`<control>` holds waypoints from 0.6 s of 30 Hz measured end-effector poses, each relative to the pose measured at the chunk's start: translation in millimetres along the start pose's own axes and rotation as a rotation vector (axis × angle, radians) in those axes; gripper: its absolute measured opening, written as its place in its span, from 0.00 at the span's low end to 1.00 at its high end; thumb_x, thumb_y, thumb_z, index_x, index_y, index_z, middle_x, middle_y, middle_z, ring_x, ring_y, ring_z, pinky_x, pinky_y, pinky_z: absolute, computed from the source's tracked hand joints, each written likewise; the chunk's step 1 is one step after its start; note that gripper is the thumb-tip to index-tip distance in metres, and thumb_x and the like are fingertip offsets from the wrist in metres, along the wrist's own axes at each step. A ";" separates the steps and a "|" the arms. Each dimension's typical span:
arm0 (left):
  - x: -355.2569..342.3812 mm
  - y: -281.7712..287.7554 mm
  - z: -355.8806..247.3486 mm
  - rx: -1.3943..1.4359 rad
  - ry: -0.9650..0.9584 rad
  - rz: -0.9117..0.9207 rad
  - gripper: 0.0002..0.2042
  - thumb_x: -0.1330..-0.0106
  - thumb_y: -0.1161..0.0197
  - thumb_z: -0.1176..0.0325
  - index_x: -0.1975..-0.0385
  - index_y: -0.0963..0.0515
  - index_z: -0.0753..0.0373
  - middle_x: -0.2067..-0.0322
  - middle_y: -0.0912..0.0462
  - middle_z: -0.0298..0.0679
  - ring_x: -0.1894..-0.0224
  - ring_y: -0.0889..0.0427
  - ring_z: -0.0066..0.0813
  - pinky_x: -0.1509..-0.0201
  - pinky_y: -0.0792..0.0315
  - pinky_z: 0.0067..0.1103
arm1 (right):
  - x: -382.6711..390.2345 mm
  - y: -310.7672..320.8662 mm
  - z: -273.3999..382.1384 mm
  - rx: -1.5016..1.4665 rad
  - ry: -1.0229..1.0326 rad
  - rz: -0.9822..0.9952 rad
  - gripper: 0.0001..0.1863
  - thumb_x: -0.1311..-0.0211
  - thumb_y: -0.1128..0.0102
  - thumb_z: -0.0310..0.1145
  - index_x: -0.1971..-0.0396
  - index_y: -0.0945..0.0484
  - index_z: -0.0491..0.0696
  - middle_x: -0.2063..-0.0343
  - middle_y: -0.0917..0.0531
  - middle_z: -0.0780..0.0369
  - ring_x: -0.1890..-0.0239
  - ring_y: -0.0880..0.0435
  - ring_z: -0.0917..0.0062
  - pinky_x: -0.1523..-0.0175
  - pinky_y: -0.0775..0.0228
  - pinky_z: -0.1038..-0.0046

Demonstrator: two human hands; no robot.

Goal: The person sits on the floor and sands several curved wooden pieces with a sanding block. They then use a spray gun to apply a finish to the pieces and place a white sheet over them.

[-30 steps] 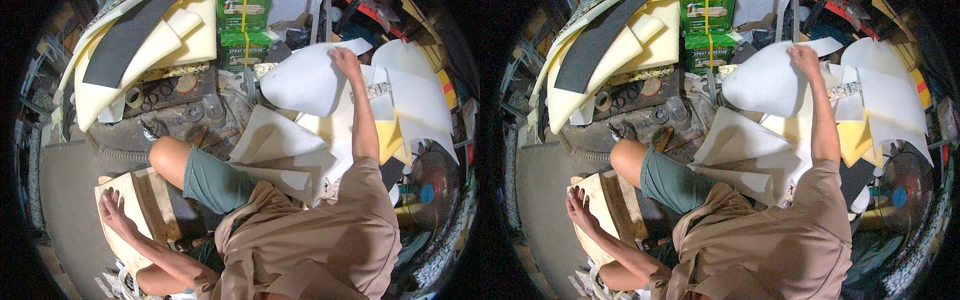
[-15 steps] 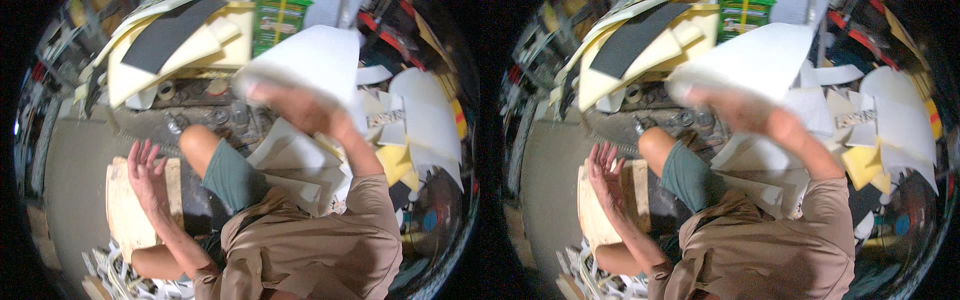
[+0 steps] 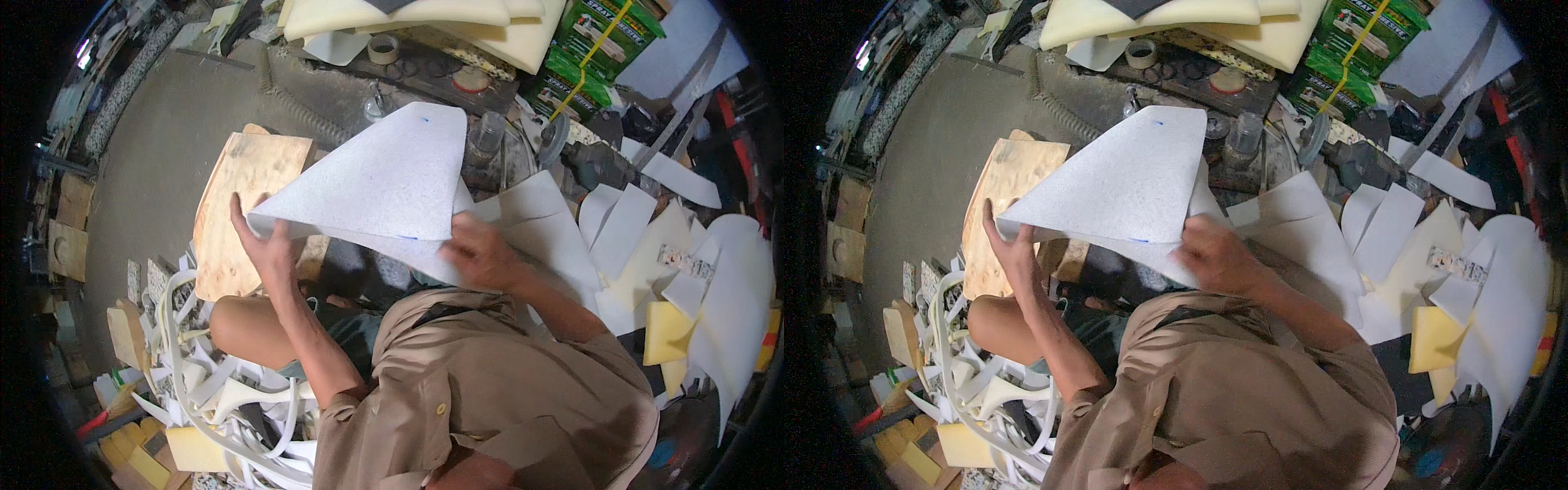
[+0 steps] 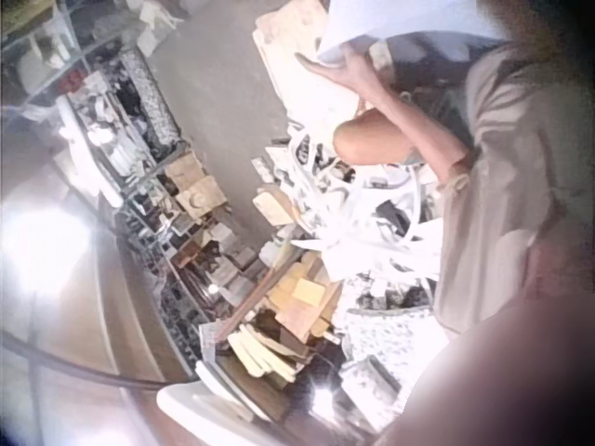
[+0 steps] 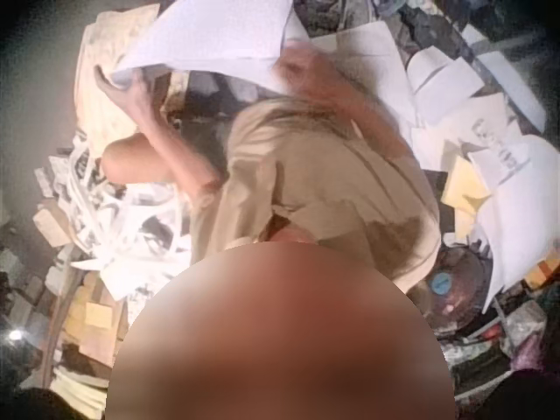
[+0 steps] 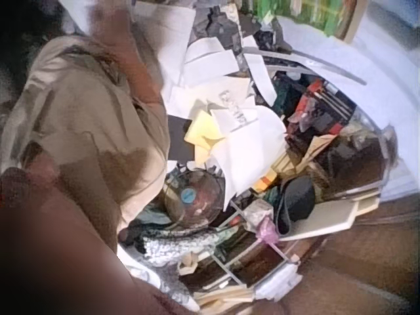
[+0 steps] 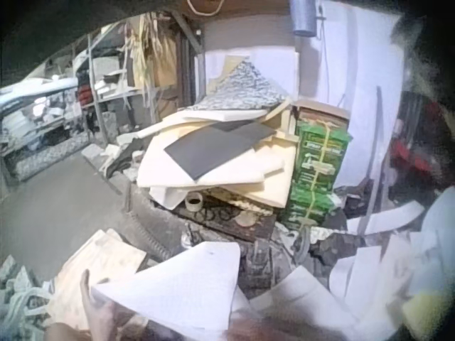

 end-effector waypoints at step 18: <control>34.4 -49.4 -91.4 -0.260 -0.719 0.296 0.19 0.46 0.37 0.76 0.52 0.22 0.63 0.61 0.15 0.46 0.62 0.14 0.43 0.57 0.20 0.30 | 32.6 18.5 -166.7 -1.084 -0.817 -0.211 0.23 0.36 0.39 0.32 0.43 0.29 0.39 0.46 0.22 0.56 0.46 0.21 0.65 0.39 0.30 0.59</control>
Point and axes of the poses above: each hand's wrist, its own x-axis away from the middle knuckle, its own y-axis out of the back of the hand, z = x × y, the point moved 7 cm from there along -x, towards the middle knuckle
